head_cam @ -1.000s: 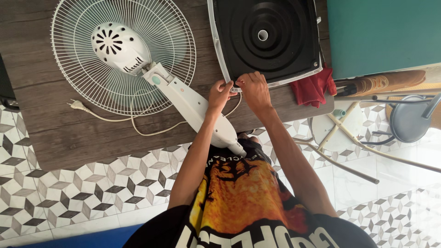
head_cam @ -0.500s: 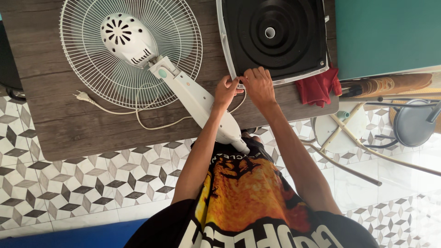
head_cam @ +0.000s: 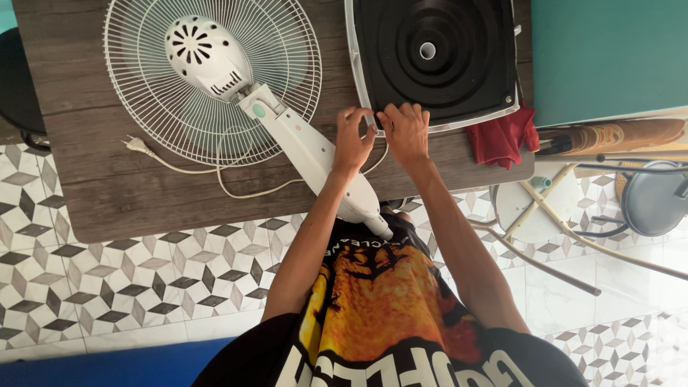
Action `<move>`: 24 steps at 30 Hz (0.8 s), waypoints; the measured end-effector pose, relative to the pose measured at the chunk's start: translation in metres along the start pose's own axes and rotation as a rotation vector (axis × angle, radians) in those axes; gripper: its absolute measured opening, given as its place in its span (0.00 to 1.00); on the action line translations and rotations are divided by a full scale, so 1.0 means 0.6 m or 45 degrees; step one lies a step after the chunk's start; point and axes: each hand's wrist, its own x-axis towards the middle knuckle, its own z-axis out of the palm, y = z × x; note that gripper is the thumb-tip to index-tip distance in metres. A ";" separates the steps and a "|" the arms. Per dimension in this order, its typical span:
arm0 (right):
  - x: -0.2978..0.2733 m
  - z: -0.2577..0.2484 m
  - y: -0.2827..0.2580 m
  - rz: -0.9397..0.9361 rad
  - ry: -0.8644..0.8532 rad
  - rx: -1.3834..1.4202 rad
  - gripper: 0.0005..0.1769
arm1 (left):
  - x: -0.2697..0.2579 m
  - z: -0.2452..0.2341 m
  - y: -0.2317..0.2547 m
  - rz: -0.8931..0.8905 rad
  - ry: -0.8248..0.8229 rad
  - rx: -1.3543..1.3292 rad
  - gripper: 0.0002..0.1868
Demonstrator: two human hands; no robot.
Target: The person places a black circular component onto a white square base and secures it by inserting and tightening screws at the corners using a screwdriver. The person handles the components and screws by hand and uses a red-handled screwdriver to fasten the parts together.
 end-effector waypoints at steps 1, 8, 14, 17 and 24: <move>0.001 0.000 0.001 0.023 -0.042 0.013 0.12 | 0.000 -0.003 0.003 0.038 0.012 -0.008 0.17; -0.003 0.008 0.018 0.112 -0.036 0.031 0.14 | 0.021 0.001 0.009 0.128 0.050 -0.052 0.13; -0.009 0.023 0.030 0.258 0.005 0.137 0.21 | 0.044 0.004 -0.015 0.073 -0.029 -0.053 0.11; -0.013 0.025 0.029 0.249 0.055 0.172 0.21 | 0.045 0.008 -0.029 0.093 -0.037 -0.095 0.11; -0.014 0.018 0.027 0.261 0.054 0.186 0.24 | 0.035 0.024 -0.041 0.024 -0.050 -0.189 0.11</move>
